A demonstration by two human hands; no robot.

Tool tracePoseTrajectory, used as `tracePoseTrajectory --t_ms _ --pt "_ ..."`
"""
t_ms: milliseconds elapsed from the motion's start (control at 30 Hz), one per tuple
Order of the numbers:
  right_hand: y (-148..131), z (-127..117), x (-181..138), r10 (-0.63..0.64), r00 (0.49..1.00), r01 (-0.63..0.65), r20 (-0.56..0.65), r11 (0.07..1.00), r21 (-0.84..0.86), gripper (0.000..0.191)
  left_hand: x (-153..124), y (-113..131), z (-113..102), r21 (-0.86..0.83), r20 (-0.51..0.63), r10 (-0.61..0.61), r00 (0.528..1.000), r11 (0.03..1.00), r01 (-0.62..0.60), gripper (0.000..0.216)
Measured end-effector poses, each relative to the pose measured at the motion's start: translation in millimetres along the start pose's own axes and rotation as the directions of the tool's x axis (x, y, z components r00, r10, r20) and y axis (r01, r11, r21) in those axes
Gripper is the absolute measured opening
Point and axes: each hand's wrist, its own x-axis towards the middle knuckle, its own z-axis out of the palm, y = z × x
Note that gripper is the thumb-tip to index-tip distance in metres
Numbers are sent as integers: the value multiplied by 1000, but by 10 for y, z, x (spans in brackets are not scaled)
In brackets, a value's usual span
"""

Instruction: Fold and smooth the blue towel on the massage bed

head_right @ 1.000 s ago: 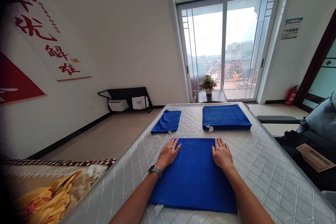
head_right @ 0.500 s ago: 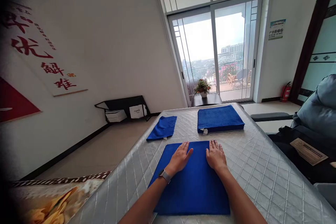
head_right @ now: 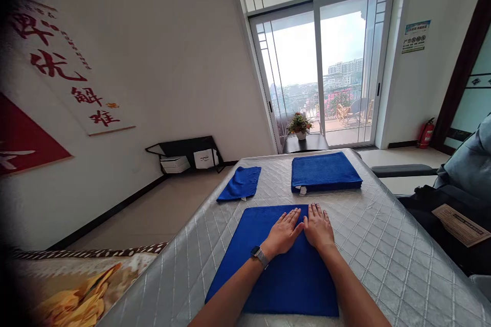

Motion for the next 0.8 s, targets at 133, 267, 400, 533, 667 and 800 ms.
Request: tracePoseTrajectory --t_ms 133,267,400,533,667,800 --pt "-17 -13 0 18 1000 -18 8 1000 12 65 -188 -376 -123 69 12 -115 993 991 114 68" --pt "-11 -10 -9 14 1000 -14 11 1000 22 65 -413 -768 -252 107 26 -203 979 974 200 66" --pt "-2 1 -7 14 1000 -14 16 1000 24 65 -614 -1061 -354 101 4 -280 960 955 278 67" --pt "-4 1 -4 17 1000 -17 21 1000 9 65 -711 -1230 -386 117 -18 -318 948 941 318 68" --pt "-11 -6 -3 16 999 -15 28 1000 -13 65 -725 -1279 -376 121 -35 -318 947 940 320 68" --pt "-12 -7 8 26 999 -25 28 999 -27 65 -723 -1271 -372 106 -53 -319 946 940 323 68"
